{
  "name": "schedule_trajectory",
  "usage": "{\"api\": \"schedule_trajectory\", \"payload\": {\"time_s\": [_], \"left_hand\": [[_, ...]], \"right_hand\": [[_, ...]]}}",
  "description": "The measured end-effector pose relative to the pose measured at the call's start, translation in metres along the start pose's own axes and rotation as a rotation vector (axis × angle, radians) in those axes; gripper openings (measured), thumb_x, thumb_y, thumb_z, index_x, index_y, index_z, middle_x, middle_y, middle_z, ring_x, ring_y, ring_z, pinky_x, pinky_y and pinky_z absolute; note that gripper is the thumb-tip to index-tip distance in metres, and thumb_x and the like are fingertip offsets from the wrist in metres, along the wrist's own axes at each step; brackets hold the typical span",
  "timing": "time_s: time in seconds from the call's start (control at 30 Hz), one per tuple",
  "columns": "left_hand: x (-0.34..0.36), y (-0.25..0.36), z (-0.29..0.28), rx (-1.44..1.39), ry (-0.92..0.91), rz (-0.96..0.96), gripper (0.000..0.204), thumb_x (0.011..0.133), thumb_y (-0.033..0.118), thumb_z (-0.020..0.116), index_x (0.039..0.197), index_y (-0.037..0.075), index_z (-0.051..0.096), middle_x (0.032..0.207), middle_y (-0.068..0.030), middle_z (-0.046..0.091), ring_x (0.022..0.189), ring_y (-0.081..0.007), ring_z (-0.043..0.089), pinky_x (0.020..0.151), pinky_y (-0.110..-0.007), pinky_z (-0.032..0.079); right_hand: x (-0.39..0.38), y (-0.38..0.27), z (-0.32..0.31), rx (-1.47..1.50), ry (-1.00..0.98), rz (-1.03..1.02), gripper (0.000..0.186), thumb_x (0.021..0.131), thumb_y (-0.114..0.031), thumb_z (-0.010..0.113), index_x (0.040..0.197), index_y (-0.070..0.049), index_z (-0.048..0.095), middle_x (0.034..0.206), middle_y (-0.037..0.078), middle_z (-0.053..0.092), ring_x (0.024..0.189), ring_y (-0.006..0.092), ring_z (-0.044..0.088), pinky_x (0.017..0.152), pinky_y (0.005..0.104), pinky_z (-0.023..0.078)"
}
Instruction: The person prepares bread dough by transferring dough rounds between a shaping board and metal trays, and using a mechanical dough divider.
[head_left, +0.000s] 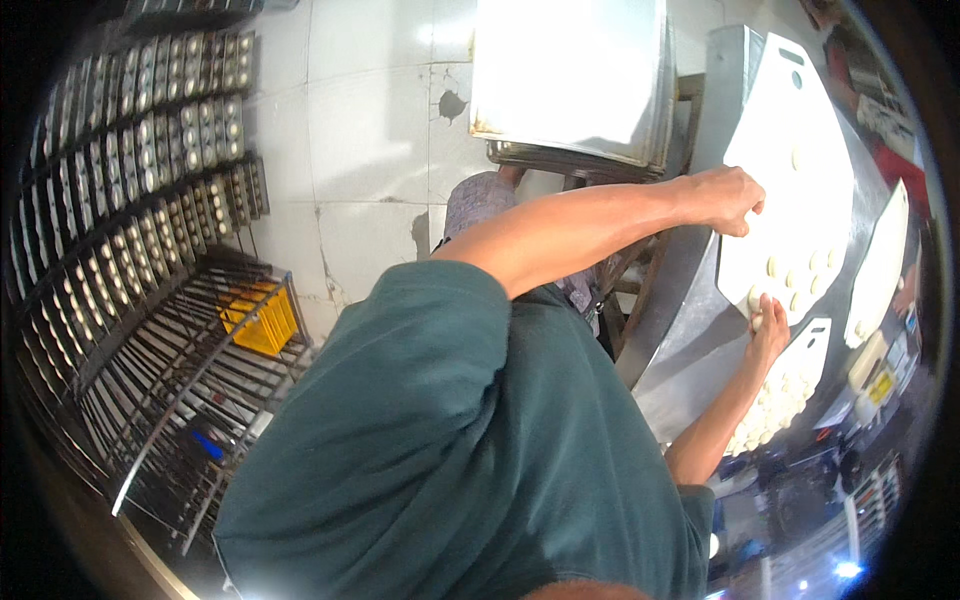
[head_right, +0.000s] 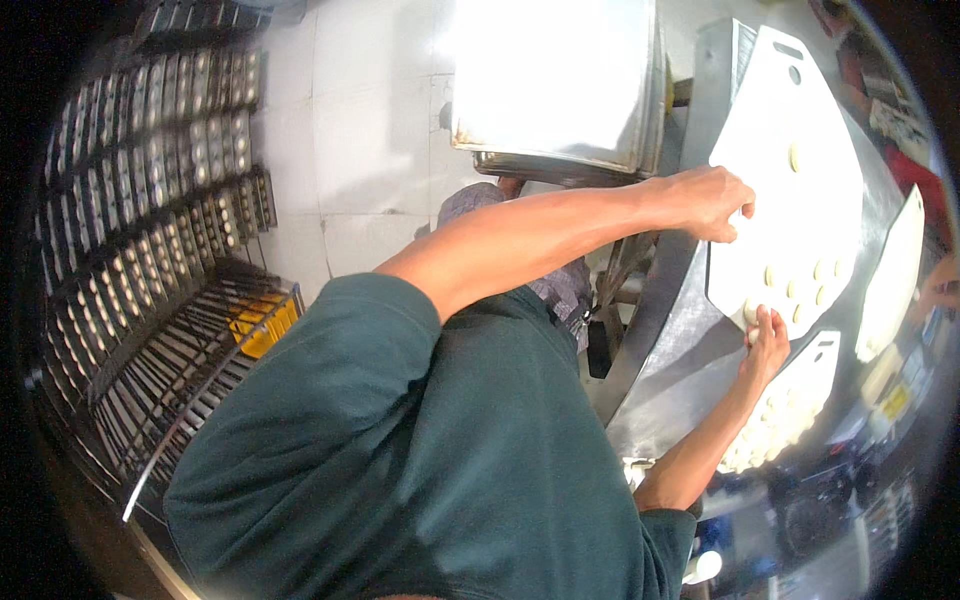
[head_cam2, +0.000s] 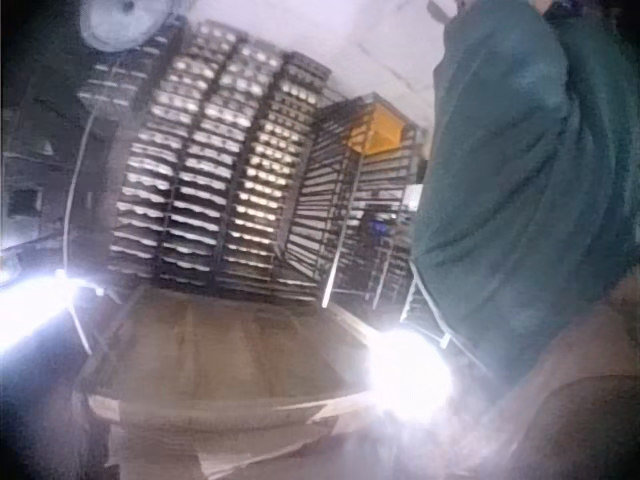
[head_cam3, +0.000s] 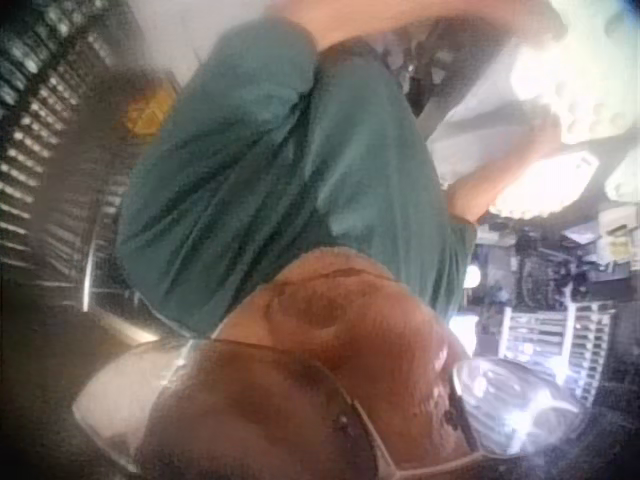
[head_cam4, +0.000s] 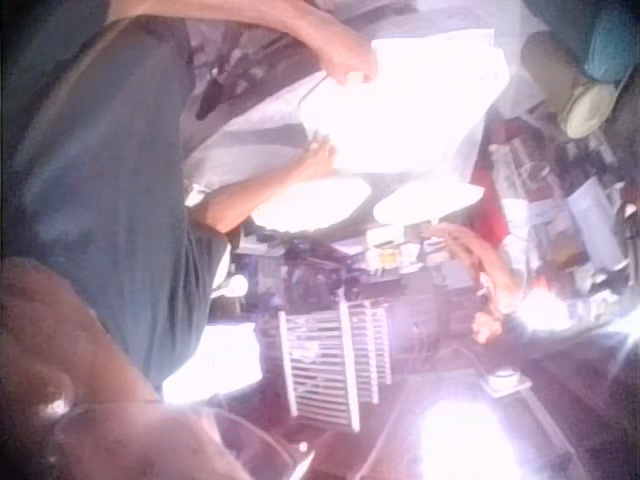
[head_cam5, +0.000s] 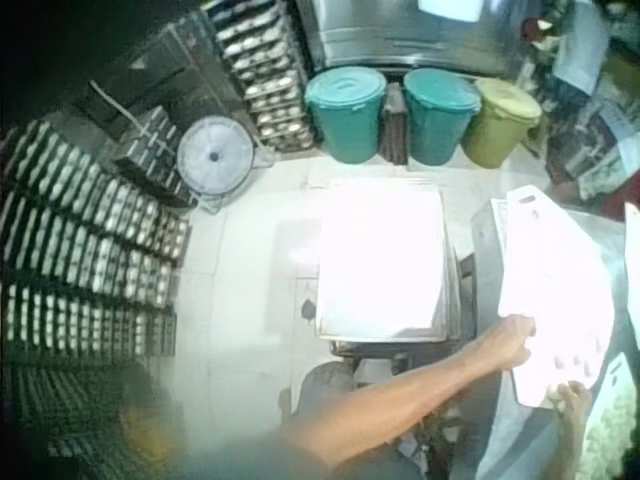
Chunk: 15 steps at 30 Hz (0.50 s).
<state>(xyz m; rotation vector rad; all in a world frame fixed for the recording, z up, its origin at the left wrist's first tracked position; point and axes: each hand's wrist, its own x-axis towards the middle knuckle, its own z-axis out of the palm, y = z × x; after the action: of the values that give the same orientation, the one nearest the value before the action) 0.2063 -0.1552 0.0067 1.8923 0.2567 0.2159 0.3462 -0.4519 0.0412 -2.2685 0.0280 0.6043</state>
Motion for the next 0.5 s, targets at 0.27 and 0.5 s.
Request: {"api": "schedule_trajectory", "payload": {"time_s": [0.27, 0.5], "left_hand": [[-0.206, -0.168, -0.164, 0.024, 0.291, -0.64, 0.044, 0.08, 0.027, 0.077, 0.115, 0.002, 0.07, 0.109, -0.0141, 0.073, 0.104, -0.0251, 0.069, 0.092, -0.037, 0.054], [-0.212, -0.219, -0.192, 0.285, 0.193, -0.66, 0.038, 0.084, 0.03, 0.074, 0.113, 0.005, 0.072, 0.111, -0.0164, 0.072, 0.105, -0.0335, 0.068, 0.093, -0.042, 0.053]], "right_hand": [[-0.092, -0.104, 0.136, -0.113, -0.244, -0.274, 0.033, 0.089, -0.019, 0.075, 0.116, -0.002, 0.068, 0.095, 0.006, 0.069, 0.085, 0.0111, 0.061, 0.073, 0.0255, 0.048], [-0.082, -0.111, 0.391, -0.319, -0.638, -0.496, 0.043, 0.088, -0.031, 0.074, 0.114, 0.003, 0.069, 0.107, 0.018, 0.073, 0.102, 0.0266, 0.069, 0.092, 0.0368, 0.05]]}}
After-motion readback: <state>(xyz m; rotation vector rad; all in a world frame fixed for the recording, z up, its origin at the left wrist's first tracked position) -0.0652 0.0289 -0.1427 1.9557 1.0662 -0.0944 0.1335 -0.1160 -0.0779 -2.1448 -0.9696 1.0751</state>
